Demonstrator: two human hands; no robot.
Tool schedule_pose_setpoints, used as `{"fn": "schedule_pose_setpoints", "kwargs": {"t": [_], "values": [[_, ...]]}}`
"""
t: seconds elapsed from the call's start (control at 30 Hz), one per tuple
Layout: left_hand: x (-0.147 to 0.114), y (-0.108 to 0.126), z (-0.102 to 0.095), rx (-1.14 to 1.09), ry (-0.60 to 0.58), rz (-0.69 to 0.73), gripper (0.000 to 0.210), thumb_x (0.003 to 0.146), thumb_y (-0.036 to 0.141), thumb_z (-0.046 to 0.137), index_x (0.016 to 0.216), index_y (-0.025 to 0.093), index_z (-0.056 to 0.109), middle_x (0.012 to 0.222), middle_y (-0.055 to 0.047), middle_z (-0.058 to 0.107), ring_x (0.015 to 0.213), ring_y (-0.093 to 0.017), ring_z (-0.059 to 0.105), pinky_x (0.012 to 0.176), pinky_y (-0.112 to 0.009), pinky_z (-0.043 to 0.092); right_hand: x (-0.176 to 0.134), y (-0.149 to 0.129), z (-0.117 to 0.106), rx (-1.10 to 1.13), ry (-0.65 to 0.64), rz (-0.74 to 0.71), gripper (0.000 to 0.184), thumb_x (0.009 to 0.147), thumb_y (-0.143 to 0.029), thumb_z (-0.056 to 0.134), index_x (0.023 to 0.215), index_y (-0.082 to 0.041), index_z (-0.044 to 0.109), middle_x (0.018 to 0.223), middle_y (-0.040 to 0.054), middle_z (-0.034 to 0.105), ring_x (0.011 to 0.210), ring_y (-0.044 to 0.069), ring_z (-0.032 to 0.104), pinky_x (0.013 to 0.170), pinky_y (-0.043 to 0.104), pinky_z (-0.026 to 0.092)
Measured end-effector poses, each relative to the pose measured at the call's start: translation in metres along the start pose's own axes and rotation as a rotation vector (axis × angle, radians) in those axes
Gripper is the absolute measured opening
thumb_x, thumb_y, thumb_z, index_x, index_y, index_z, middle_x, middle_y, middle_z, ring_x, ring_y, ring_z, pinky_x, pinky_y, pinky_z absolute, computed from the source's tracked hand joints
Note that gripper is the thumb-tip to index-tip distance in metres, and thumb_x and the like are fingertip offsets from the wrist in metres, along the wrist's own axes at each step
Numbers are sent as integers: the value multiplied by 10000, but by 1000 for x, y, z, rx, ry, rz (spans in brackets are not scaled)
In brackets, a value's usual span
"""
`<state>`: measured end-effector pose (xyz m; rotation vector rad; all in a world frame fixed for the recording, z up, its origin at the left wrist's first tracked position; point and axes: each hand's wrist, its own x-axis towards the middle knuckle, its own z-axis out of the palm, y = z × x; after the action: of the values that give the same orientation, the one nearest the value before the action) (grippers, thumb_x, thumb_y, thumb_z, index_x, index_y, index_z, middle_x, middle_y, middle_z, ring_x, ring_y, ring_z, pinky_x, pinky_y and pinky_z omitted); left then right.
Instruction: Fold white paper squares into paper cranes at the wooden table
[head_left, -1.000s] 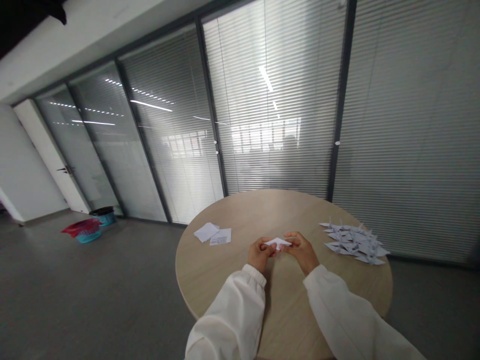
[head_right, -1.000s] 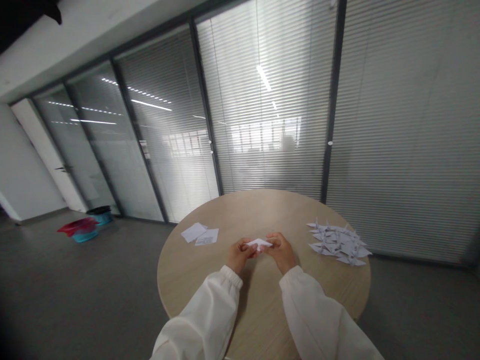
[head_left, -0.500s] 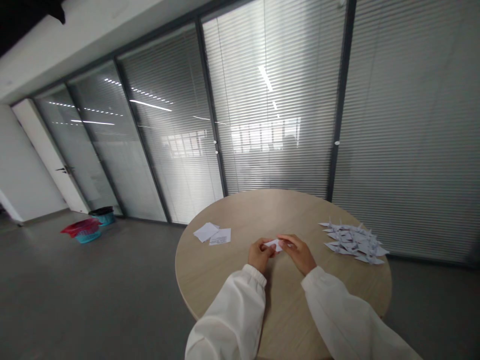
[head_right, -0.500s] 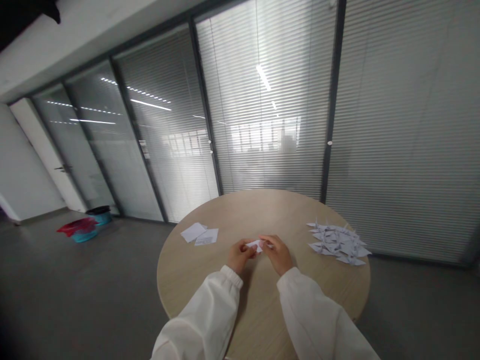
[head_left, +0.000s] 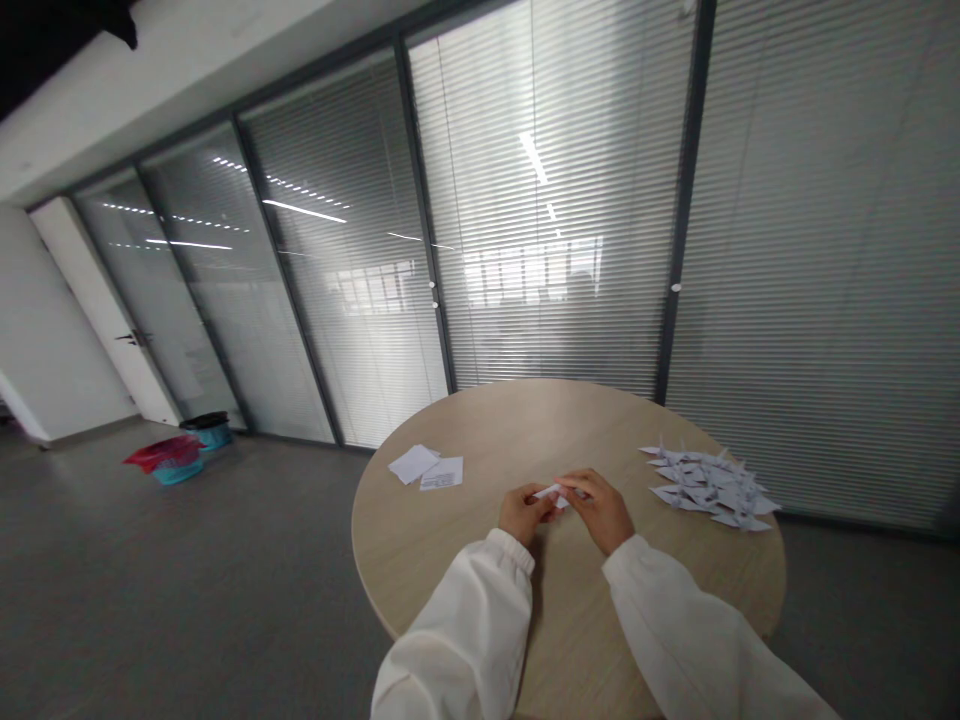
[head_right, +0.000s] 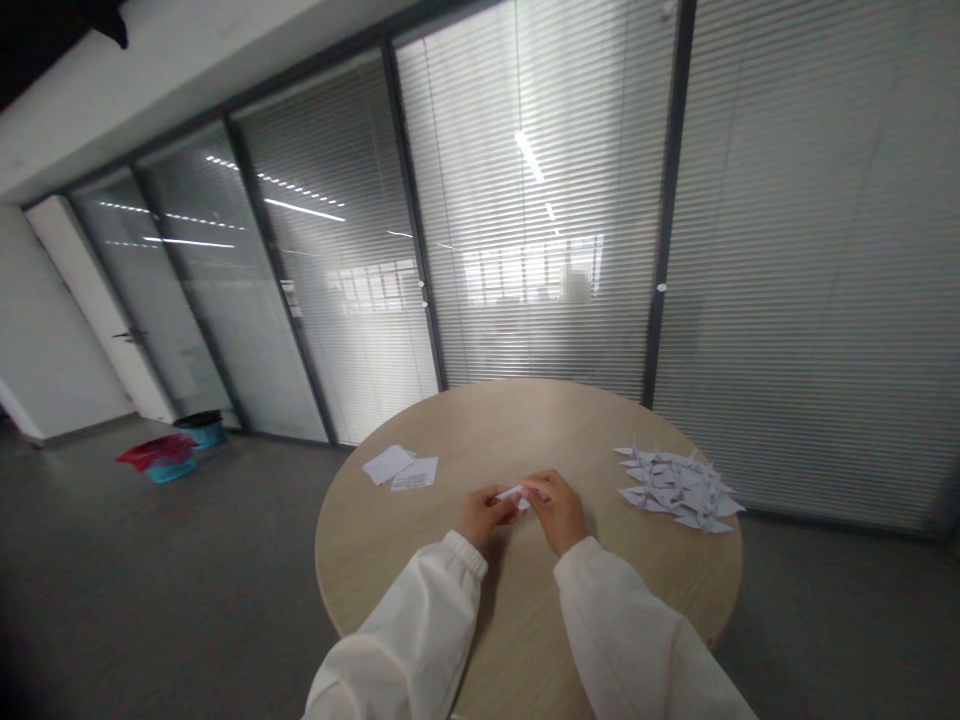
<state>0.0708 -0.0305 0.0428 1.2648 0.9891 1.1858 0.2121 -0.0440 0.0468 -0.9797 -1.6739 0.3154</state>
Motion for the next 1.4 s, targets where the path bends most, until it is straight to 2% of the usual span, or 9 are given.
{"fn": "schedule_pose_setpoints", "kwargs": {"t": [0.13,0.3,0.5,0.83,1.13,1.4], "values": [[0,-3,0,-44,-27,-23,403,499,419,728,721,91,655,528,-30,623,486,-122,565,517,-227,453,0,1,1,1,0,-29,223,799,-332,489,870,-226,671,859,59,623,823,182,578,761,319,472],[0,-4,0,-102,-13,-37,410,496,430,727,721,103,624,548,-36,631,573,-166,620,507,-227,462,0,1,1,-21,4,-5,229,791,-341,497,905,-225,660,866,63,624,817,187,577,701,306,484],[1,-4,1,-135,-16,-86,428,492,421,732,743,95,615,602,-52,654,647,-196,644,555,-248,493,0,3,3,-60,13,-38,216,800,-322,491,882,-229,668,865,62,615,819,185,571,706,312,486],[-1,1,1,-190,-28,-159,393,509,363,742,765,87,630,641,-66,669,662,-195,647,558,-242,500,-3,10,5,-110,-7,-87,233,824,-283,456,958,-257,645,934,60,604,877,186,551,795,346,470],[-3,2,2,-155,-42,-145,358,544,354,730,746,74,637,603,-77,665,646,-210,649,569,-266,513,0,-3,-2,-110,34,-81,179,790,-291,510,810,-221,673,798,54,610,770,182,557,728,331,470],[-1,3,2,-184,-37,-171,320,561,320,725,744,76,628,641,-93,676,654,-210,654,558,-262,518,1,-5,-1,-39,12,-69,173,801,-290,491,776,-215,645,792,50,590,769,175,550,716,313,466]]}}
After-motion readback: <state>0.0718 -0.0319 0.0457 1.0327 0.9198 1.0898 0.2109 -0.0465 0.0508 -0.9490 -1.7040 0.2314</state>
